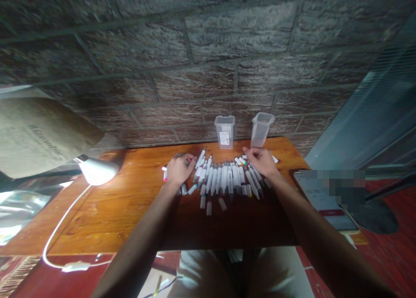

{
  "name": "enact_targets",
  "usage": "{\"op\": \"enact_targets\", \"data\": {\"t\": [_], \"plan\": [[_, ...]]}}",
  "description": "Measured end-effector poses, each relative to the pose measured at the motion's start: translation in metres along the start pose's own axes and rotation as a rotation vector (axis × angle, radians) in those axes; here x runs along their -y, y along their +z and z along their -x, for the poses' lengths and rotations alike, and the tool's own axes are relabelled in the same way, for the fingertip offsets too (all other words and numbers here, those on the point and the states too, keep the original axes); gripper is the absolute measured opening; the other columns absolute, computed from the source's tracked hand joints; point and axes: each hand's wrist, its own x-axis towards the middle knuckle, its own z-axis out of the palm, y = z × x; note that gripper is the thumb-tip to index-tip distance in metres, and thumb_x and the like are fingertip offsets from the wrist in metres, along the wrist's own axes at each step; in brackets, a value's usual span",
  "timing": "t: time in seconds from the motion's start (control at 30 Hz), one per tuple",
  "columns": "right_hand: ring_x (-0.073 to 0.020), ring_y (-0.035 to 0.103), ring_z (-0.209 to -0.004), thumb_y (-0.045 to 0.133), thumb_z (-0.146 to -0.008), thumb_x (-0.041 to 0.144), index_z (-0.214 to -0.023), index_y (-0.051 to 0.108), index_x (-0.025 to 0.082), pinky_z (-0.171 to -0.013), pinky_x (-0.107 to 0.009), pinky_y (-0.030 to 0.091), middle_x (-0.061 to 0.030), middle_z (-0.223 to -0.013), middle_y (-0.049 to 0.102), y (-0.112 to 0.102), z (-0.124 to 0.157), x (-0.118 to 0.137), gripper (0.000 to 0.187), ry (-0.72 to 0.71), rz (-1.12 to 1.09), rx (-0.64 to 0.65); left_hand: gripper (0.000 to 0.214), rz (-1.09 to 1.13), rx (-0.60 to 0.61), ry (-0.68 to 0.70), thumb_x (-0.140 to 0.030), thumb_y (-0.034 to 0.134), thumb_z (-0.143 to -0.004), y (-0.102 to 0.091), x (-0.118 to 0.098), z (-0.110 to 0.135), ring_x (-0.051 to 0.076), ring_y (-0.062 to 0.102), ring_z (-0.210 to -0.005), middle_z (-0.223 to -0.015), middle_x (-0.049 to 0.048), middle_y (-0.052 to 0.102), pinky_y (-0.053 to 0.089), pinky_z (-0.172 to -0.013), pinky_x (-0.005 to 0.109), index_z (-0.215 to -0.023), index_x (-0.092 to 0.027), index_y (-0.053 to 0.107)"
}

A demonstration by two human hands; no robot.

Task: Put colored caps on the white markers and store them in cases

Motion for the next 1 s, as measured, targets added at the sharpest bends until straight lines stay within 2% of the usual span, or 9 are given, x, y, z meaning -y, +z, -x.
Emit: {"op": "enact_targets", "data": {"t": [0.37,0.53,0.63,0.73,0.9,1.0], "plan": [[-0.0112,0.042,-0.05,0.049,-0.09,0.061,-0.05,0.045,0.021,-0.053,-0.026,0.032,0.0025,-0.048,0.046,-0.001,0.002,0.009,0.057,-0.003,0.007,0.021,0.028,0.025,0.075,0.025,-0.041,0.052,-0.091,0.007,0.005,0.0,0.023,0.071,-0.085,-0.09,0.004,0.079,0.052,-0.077,0.032,-0.09,-0.025,0.075],[-0.0132,0.053,-0.057,0.057,-0.089,0.054,-0.062,0.064,0.02,-0.059,-0.026,0.039,-0.0002,-0.061,0.065,-0.001,0.005,0.017,0.044,-0.07,-0.011,0.158,0.026,0.049,0.066,0.03,-0.041,0.055,-0.09,0.011,0.007,0.0,0.024,0.072,-0.09,-0.095,0.0038,0.079,0.054,-0.082,0.033,-0.094,-0.026,0.075],[-0.0148,0.061,-0.063,0.062,-0.087,0.048,-0.075,0.072,0.02,-0.063,-0.026,0.043,-0.0016,-0.072,0.072,0.003,0.008,0.022,0.032,-0.127,-0.058,0.262,0.027,0.057,0.06,0.025,-0.042,0.055,-0.091,0.012,0.004,0.001,0.024,0.072,-0.094,-0.1,0.0042,0.079,0.054,-0.086,0.034,-0.098,-0.025,0.075],[-0.0145,0.062,-0.065,0.066,-0.087,0.043,-0.082,0.074,0.019,-0.063,-0.025,0.044,-0.0022,-0.075,0.074,0.008,0.013,0.028,0.025,-0.205,-0.1,0.359,0.028,0.061,0.073,0.023,-0.042,0.054,-0.092,0.012,0.001,0.001,0.026,0.071,-0.098,-0.103,0.0052,0.078,0.053,-0.089,0.036,-0.1,-0.024,0.074],[-0.0131,0.06,-0.064,0.069,-0.088,0.039,-0.088,0.076,0.019,-0.062,-0.025,0.044,-0.0033,-0.079,0.073,0.014,0.021,0.039,0.022,-0.366,-0.057,0.42,0.024,0.054,0.115,0.026,-0.038,0.057,-0.091,0.012,0.0,0.002,0.025,0.072,-0.096,-0.102,0.0051,0.078,0.053,-0.088,0.035,-0.1,-0.024,0.074],[-0.0163,0.066,-0.077,0.068,-0.089,0.035,-0.093,0.077,0.02,-0.072,-0.027,0.048,-0.0062,-0.09,0.074,0.019,0.023,0.042,0.017,-0.484,-0.025,0.448,0.023,0.044,0.127,0.018,-0.039,0.057,-0.091,0.011,0.0,0.003,0.025,0.072,-0.095,-0.102,0.0043,0.078,0.053,-0.087,0.034,-0.098,-0.026,0.075]]}}
